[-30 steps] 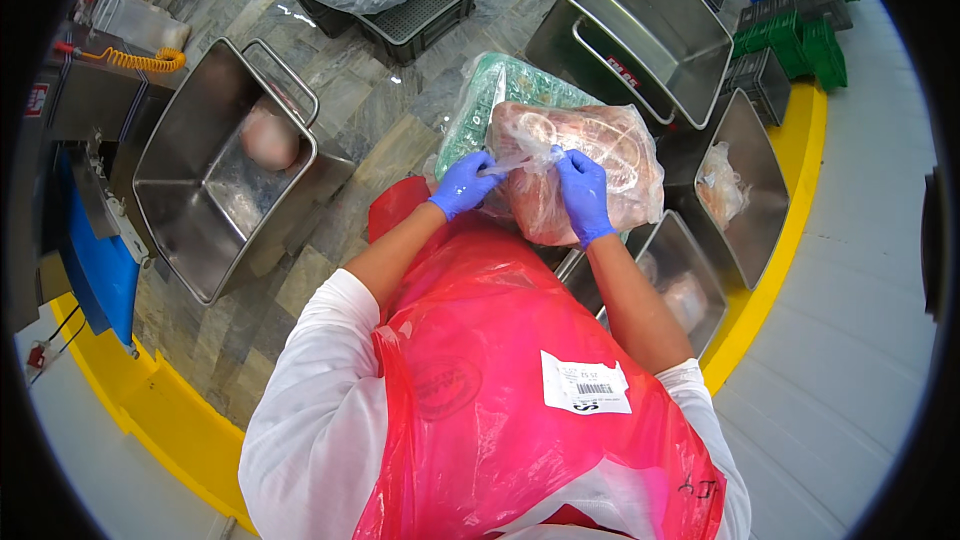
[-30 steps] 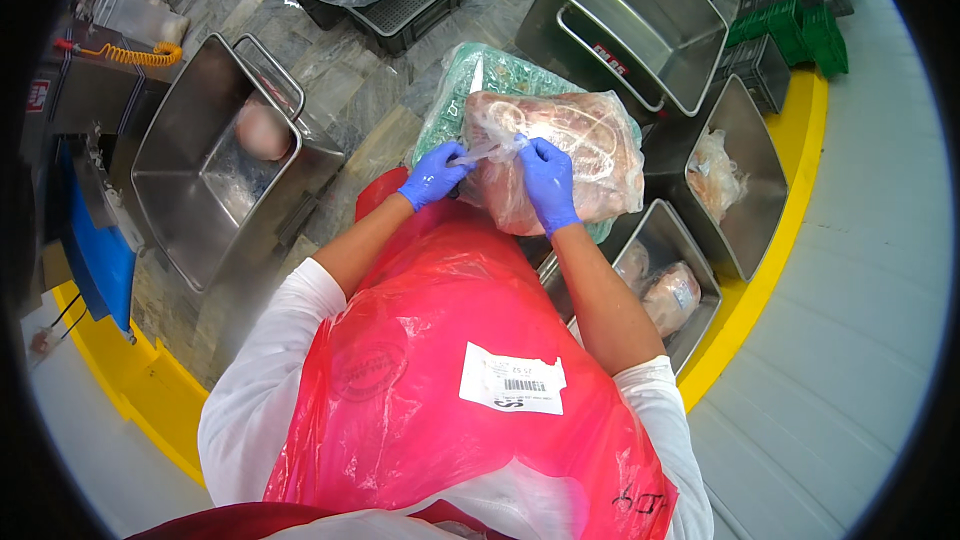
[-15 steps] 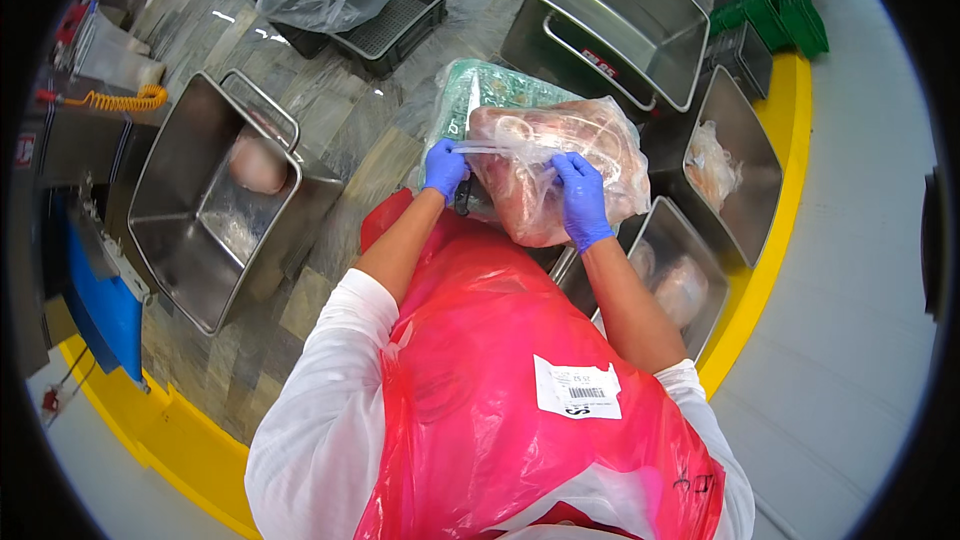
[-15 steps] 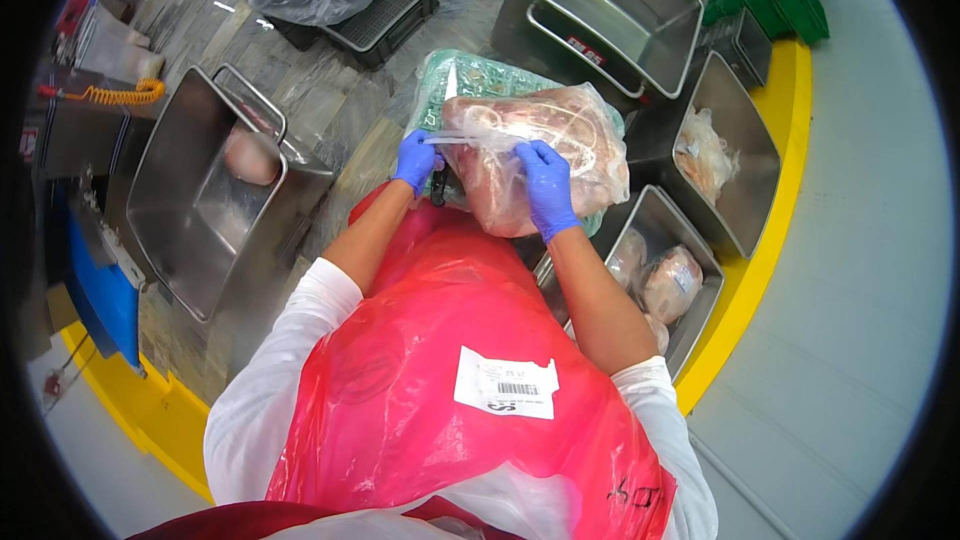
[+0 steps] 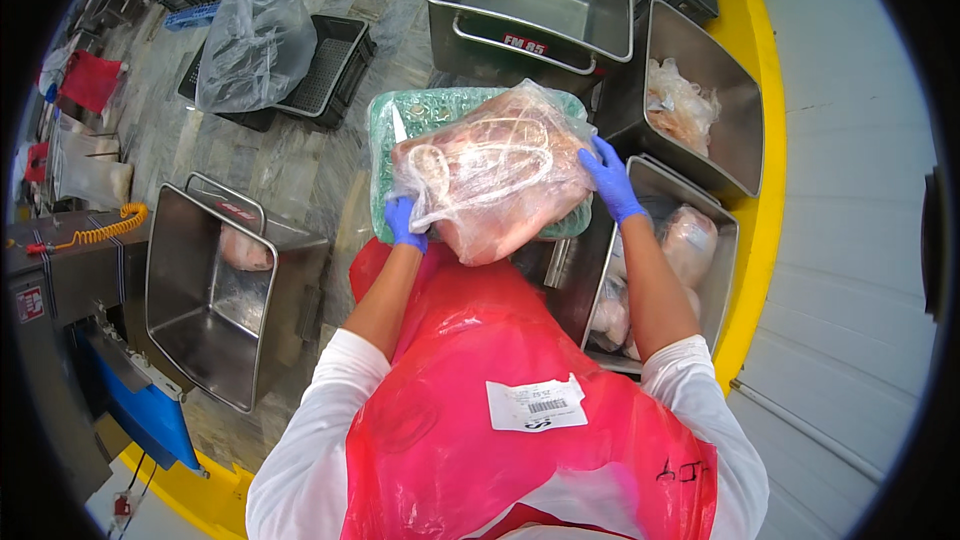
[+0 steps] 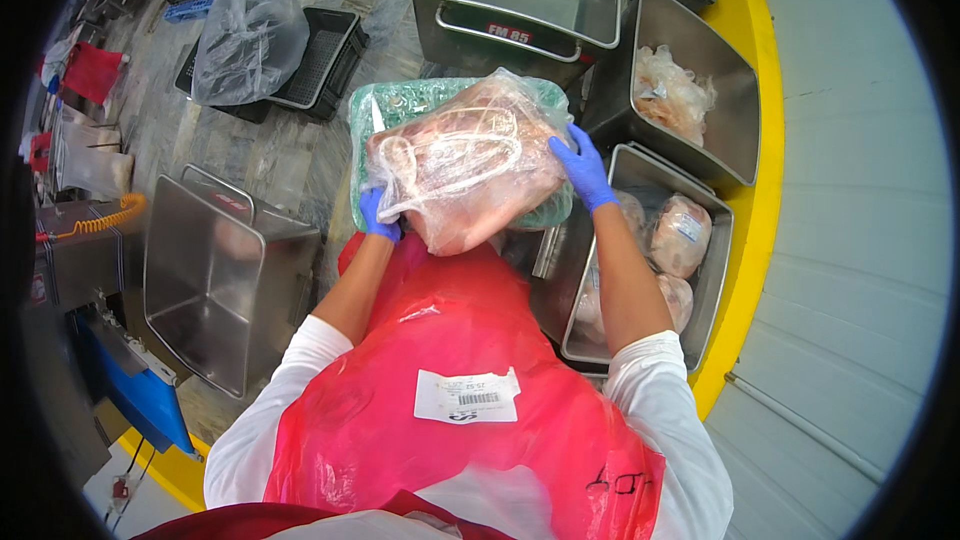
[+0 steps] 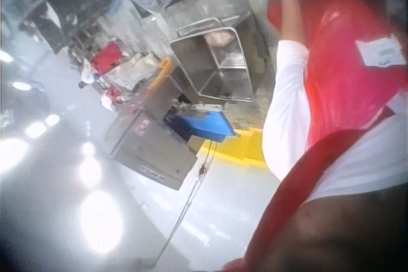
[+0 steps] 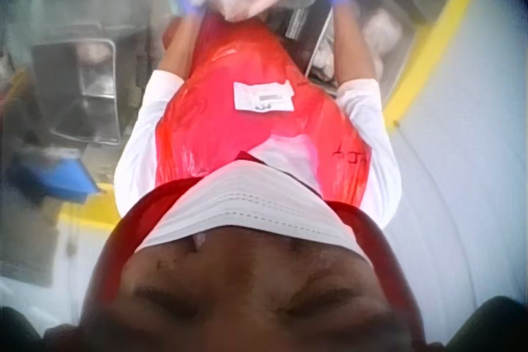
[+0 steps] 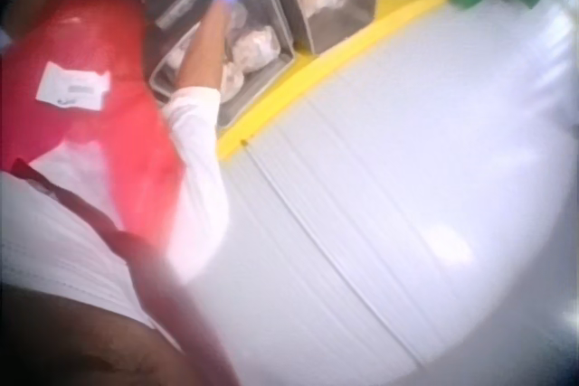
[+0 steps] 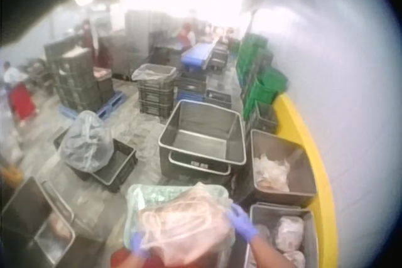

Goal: The person unwraps a large piece of meat from plastic, trims fat and connective tissue using a knife, and places the trimmed meat into a metal bin. The process is repeated with another piece of meat.

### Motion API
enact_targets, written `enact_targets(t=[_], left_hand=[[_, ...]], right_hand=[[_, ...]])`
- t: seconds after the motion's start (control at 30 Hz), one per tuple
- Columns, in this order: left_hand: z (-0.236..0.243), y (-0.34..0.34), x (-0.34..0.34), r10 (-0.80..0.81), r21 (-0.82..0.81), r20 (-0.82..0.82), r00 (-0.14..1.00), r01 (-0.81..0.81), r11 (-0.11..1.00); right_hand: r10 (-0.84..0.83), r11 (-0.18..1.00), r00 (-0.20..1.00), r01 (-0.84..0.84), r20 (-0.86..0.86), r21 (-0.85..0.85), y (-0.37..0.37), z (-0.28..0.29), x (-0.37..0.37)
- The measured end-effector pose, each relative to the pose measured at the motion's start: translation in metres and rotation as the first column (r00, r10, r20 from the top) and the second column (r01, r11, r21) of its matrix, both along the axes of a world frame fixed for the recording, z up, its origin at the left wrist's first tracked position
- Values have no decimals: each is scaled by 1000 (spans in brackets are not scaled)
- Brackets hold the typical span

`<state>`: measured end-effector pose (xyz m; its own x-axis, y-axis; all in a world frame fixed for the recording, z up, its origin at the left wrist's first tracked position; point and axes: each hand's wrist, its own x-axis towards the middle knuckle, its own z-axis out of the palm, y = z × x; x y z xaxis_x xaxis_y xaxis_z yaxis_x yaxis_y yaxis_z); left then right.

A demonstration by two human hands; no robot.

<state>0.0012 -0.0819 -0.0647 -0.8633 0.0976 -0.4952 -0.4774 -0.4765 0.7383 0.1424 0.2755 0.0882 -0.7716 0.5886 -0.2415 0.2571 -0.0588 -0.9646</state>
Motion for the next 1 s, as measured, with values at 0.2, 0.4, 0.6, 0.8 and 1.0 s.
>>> enact_targets(t=[0.2, 0.4, 0.6, 0.8, 1.0], left_hand=[[-37, -26, 13, 115, 199, -32, 993, -106, 974], [18, 5, -12, 48, 49, -197, 979, -39, 998], [7, 10, -14, -38, 153, -14, 999, 40, 987], [5, 9, -27, -101, 141, -95, 990, 114, 983], [75, -13, 6, -253, 406, 16, 967, 225, 885]], right_hand=[[25, 719, 998, -61, -61, -693, 11, -34, -36], [-104, 491, 983, -83, -153, -867, 19, -66, -38], [-135, 703, 946, -118, -294, -702, 22, -146, -7], [-314, 604, 926, 25, -209, -797, -22, -37, -16], [-197, 710, 980, 138, -6, -690, -50, 64, 54]])
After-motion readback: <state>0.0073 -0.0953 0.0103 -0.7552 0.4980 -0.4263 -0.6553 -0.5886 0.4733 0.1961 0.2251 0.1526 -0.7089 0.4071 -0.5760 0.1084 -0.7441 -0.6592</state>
